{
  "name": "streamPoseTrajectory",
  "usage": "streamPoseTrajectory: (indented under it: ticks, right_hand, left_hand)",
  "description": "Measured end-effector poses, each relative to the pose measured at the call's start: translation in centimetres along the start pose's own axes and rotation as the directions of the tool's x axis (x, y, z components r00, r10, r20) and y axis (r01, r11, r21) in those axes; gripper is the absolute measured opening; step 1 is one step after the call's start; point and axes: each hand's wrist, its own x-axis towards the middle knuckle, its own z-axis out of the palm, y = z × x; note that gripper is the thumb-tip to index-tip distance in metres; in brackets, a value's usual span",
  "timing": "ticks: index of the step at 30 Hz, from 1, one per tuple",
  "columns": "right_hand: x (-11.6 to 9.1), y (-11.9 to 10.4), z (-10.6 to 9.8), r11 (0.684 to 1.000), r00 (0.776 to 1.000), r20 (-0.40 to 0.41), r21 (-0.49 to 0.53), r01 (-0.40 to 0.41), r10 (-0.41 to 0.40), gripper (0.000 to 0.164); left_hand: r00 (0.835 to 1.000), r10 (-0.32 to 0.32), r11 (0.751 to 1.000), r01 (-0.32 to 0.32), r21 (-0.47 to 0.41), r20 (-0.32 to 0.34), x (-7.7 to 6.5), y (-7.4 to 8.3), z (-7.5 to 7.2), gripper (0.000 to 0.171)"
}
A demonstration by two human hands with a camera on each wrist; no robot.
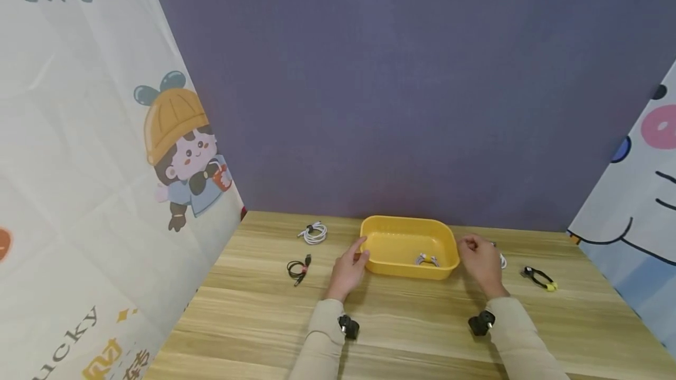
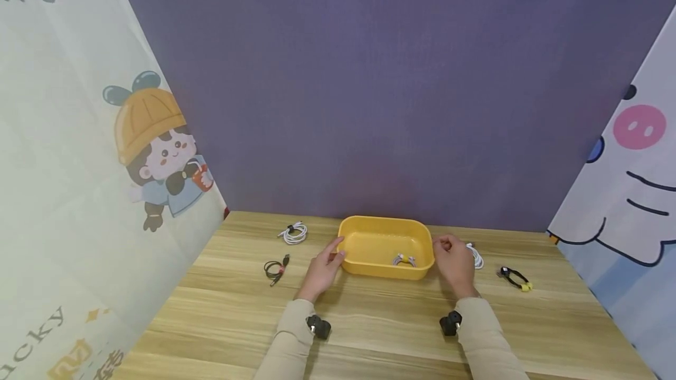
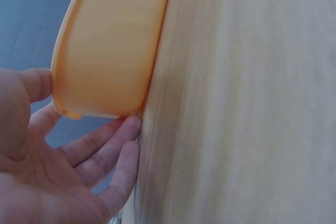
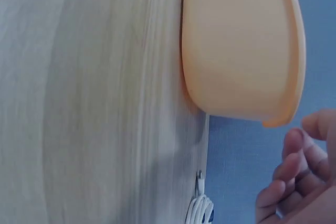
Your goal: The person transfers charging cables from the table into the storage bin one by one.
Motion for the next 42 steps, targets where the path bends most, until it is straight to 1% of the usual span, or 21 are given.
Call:
streamPoseTrajectory:
  ticks: [3, 4, 8, 15, 19, 23, 29, 32, 39, 42]
  right_hand:
    - [-0.1, 0.4, -0.4, 0.998, 0.999, 0.024, -0.036, -0.047, 0.048, 0.03]
    - [-0.1, 0.6, -0.6, 0.997, 0.997, 0.032, -0.05, -0.064, 0.065, 0.031]
    - [-0.1, 1.3, -1.1, 0.988, 0.989, 0.078, -0.103, -0.119, 0.127, 0.036]
    - [-0.1, 2.1, -1.9, 0.972, 0.968, 0.177, -0.186, -0.143, 0.176, 0.042]
    - [0.1, 2.5, -2.0, 0.953, 0.955, 0.195, -0.248, -0.172, 0.223, 0.044]
    - [0.1, 3.1, -2.0, 0.942, 0.949, 0.202, -0.282, -0.18, 0.242, 0.045]
    - [0.2, 3.5, -2.1, 0.936, 0.954, 0.178, -0.302, -0.181, 0.242, 0.044]
    - [0.3, 3.7, -2.3, 0.932, 0.952, 0.18, -0.312, -0.184, 0.248, 0.044]
    - [0.5, 4.1, -2.7, 0.916, 0.931, 0.232, -0.355, -0.189, 0.282, 0.048]
    - [0.6, 4.2, -2.8, 0.913, 0.925, 0.248, -0.364, -0.186, 0.288, 0.048]
  left_hand:
    - [1.0, 0.011, 1.0, -0.011, 0.003, -0.001, 0.0, -0.1, 0.1, 0.045]
    - [1.0, 0.005, 1.0, -0.005, 0.003, -0.001, 0.0, -0.1, 0.1, 0.045]
    - [1.0, 0.011, 1.0, -0.011, 0.007, -0.005, -0.1, -0.2, 0.0, 0.045]
    - [1.0, 0.008, 1.0, -0.008, -0.006, -0.013, -0.2, -0.3, 0.1, 0.046]
    - [1.0, 0.003, 1.0, -0.003, 0.009, -0.01, -0.2, -0.3, 0.1, 0.046]
    - [1.0, -0.004, 1.0, 0.004, 0.011, -0.012, -0.2, -0.4, 0.1, 0.046]
    - [1.0, 0.003, 1.0, -0.003, 0.014, -0.018, -0.1, -0.4, 0.0, 0.047]
    - [1.0, 0.009, 1.0, -0.009, 0.011, -0.022, -0.1, -0.4, 0.1, 0.047]
    - [1.0, 0.003, 1.0, -0.003, 0.009, -0.018, -0.1, -0.2, 0.1, 0.046]
    - [1.0, 0.0, 1.0, 0.0, 0.004, -0.017, -0.1, -0.2, 0.1, 0.046]
